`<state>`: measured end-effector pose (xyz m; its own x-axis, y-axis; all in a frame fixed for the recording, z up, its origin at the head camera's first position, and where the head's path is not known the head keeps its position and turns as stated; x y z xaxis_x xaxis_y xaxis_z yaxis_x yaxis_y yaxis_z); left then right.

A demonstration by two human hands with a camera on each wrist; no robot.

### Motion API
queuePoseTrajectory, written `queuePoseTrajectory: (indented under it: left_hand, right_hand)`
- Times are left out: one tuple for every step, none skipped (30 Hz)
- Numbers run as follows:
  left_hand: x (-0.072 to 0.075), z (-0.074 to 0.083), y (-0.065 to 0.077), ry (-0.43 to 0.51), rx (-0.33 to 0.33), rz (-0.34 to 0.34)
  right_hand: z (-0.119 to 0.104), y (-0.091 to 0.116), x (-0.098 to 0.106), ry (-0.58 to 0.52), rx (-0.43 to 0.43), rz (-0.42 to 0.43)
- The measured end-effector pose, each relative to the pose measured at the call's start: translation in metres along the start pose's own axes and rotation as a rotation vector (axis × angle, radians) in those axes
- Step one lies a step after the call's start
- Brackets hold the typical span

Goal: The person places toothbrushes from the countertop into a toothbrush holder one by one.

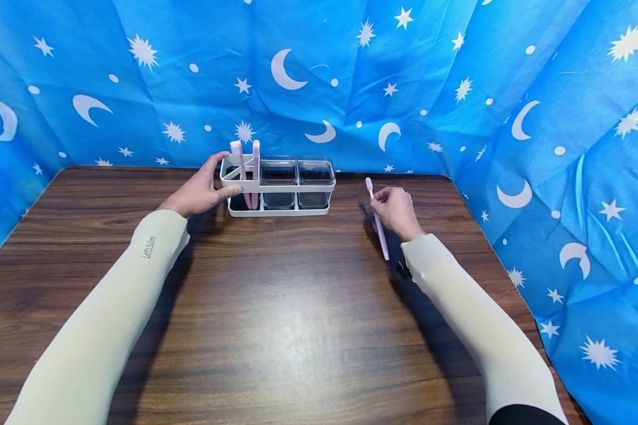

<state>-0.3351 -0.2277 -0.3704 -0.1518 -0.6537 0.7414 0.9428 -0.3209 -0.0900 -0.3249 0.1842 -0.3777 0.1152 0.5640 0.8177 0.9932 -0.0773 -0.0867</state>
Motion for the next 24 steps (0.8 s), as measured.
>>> queuePoseTrajectory:
  left_hand:
    - [0.0, 0.0, 0.0, -0.002, 0.0, 0.0]
    - [0.0, 0.0, 0.0, -0.003, 0.001, -0.001]
    - [0.0, 0.0, 0.0, -0.004, 0.001, -0.001]
    - [0.0, 0.001, 0.0, -0.006, 0.0, -0.001]
    - [0.0, 0.001, 0.0, -0.008, 0.001, -0.002]
    - [0.0, 0.001, 0.0, -0.009, 0.002, -0.002]
    - [0.0, 0.001, 0.0, -0.01, 0.001, -0.002]
    - [0.0, 0.001, 0.0, -0.009, 0.002, -0.002]
    - [0.0, 0.001, 0.0, -0.009, 0.002, -0.003]
    - [0.0, 0.001, 0.0, -0.008, 0.003, -0.003]
    - [0.0, 0.0, 0.0, -0.007, 0.005, -0.003]
    - [0.0, 0.0, 0.0, -0.007, 0.008, -0.002]
    - [0.0, -0.001, 0.0, -0.007, 0.01, -0.001]
    - [0.0, -0.002, 0.001, -0.008, 0.01, -0.001]
    - [0.0, -0.002, 0.001, -0.009, 0.009, -0.001]
    - [0.0, -0.003, 0.001, -0.01, 0.008, 0.0]
    - [0.0, -0.004, 0.001, -0.01, 0.006, 0.0]
    - [-0.001, -0.004, 0.0, -0.01, 0.004, 0.0]
    - [-0.001, -0.004, 0.0, -0.009, 0.002, -0.001]
    - [-0.001, -0.004, 0.0, -0.008, 0.0, -0.001]
    - [-0.001, -0.003, 0.0, -0.007, 0.0, -0.001]
    - [-0.001, -0.003, 0.0, -0.005, 0.0, -0.001]
    - [-0.001, -0.002, -0.001, -0.004, 0.0, -0.001]
    - [-0.001, -0.002, -0.001, -0.004, 0.0, -0.001]
  right_hand:
    - [-0.001, 0.0, 0.002, -0.012, 0.012, 0.013]
    - [-0.003, 0.001, 0.004, -0.028, 0.02, 0.026]
    - [-0.004, 0.001, 0.006, -0.046, 0.03, 0.039]
    - [-0.006, 0.001, 0.007, -0.064, 0.041, 0.053]
    - [-0.008, 0.002, 0.009, -0.077, 0.059, 0.07]
    - [-0.009, 0.002, 0.011, -0.092, 0.074, 0.088]
    - [-0.011, 0.003, 0.013, -0.102, 0.095, 0.107]
    - [-0.013, 0.003, 0.014, -0.111, 0.116, 0.122]
    - [-0.015, 0.004, 0.015, -0.123, 0.135, 0.133]
    - [-0.017, 0.005, 0.016, -0.133, 0.152, 0.145]
    - [-0.019, 0.006, 0.017, -0.144, 0.17, 0.153]
    - [-0.021, 0.007, 0.017, -0.157, 0.182, 0.153]
    - [-0.022, 0.008, 0.018, -0.17, 0.192, 0.151]
    - [-0.024, 0.009, 0.018, -0.185, 0.199, 0.145]
    - [-0.025, 0.009, 0.018, -0.196, 0.204, 0.14]
    - [-0.026, 0.01, 0.018, -0.204, 0.209, 0.133]
    - [-0.026, 0.01, 0.018, -0.211, 0.213, 0.122]
    - [-0.026, 0.011, 0.017, -0.214, 0.217, 0.115]
    - [-0.026, 0.011, 0.017, -0.217, 0.224, 0.11]
    - [-0.026, 0.011, 0.017, -0.22, 0.231, 0.103]
    - [-0.025, 0.011, 0.017, -0.222, 0.238, 0.099]
    - [-0.025, 0.012, 0.017, -0.227, 0.249, 0.097]
    - [-0.025, 0.012, 0.017, -0.237, 0.265, 0.099]
    - [-0.025, 0.012, 0.017, -0.245, 0.28, 0.106]
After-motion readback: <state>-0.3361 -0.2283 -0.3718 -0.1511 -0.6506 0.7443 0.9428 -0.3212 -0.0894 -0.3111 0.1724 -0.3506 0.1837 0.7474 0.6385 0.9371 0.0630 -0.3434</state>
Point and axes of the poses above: each hand's wrist, its own y-axis away from the middle knuckle, its own x-axis out of the back of the hand, z = x × y, the point moved 3 cm from there along -y, towards the middle knuckle, and after that the axes turned 5 degrees about -x, right-handed, at the moved point
